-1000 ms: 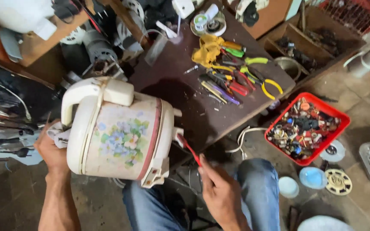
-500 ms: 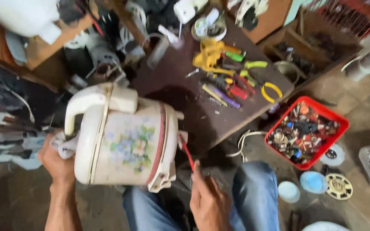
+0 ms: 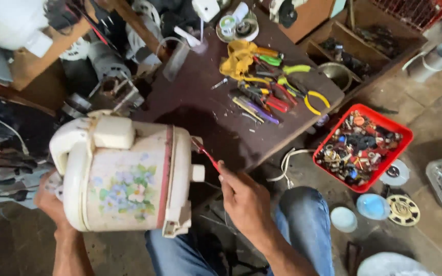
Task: Cleaning the exterior and crevices of a rice cooker using a cloth and a small tool.
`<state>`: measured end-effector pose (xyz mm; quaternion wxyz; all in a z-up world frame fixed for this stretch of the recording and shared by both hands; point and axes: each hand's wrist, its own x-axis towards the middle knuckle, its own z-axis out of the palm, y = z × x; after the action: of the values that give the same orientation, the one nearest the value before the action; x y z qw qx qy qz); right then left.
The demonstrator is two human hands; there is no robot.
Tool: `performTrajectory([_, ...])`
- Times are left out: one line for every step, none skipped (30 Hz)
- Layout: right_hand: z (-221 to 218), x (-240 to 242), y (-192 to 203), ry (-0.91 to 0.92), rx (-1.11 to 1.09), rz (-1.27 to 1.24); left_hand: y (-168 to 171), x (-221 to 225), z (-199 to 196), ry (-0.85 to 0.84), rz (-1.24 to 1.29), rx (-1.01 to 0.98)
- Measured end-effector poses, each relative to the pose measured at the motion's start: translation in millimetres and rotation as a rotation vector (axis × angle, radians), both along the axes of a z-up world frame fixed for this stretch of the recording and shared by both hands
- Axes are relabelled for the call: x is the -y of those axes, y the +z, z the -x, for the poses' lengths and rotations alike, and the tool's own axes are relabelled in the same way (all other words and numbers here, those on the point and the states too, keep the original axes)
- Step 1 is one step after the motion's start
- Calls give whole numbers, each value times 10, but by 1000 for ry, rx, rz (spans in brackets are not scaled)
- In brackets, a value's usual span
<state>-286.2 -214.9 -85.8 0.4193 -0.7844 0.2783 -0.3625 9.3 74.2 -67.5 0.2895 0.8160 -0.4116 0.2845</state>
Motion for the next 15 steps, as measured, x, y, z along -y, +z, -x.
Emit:
performTrajectory([-58,71,6,3,8,2,11,25,-20,3,2,8])
performTrajectory([-121,134,9,1,3,25,19,43,-45,37,5,14])
performTrajectory([-147,173,-6,7,-11,43,-1,16,-11,79,2,10])
performTrajectory([-154,161,22,18,-12,38,9,36,-26,90,-2,9])
performTrajectory([-139,131,56,33,-43,45,29,59,-42,55,19,-41])
performTrajectory([-117,112,95,49,-74,52,53,91,-52,20,40,-92])
performTrajectory([-114,102,18,40,-69,60,70,120,-44,11,49,-86])
performTrajectory([-110,94,-56,11,-102,49,91,149,-33,7,21,-61])
performTrajectory([-101,52,-129,-11,-135,34,119,123,4,11,-10,-36])
performTrajectory([-162,75,-128,-12,-130,40,127,188,-42,10,-4,-31])
performTrajectory([-171,33,-137,-31,-70,64,138,179,-23,28,-18,-36])
performTrajectory([-181,-5,-149,-50,-9,88,145,172,-6,46,-33,-41])
performTrajectory([-175,-36,-196,-47,-5,84,133,139,2,48,-36,-38])
performTrajectory([-167,-66,-235,-57,-4,91,129,107,14,75,-51,-37])
performTrajectory([-163,-56,-276,-77,-3,106,101,135,-3,93,-57,-36])
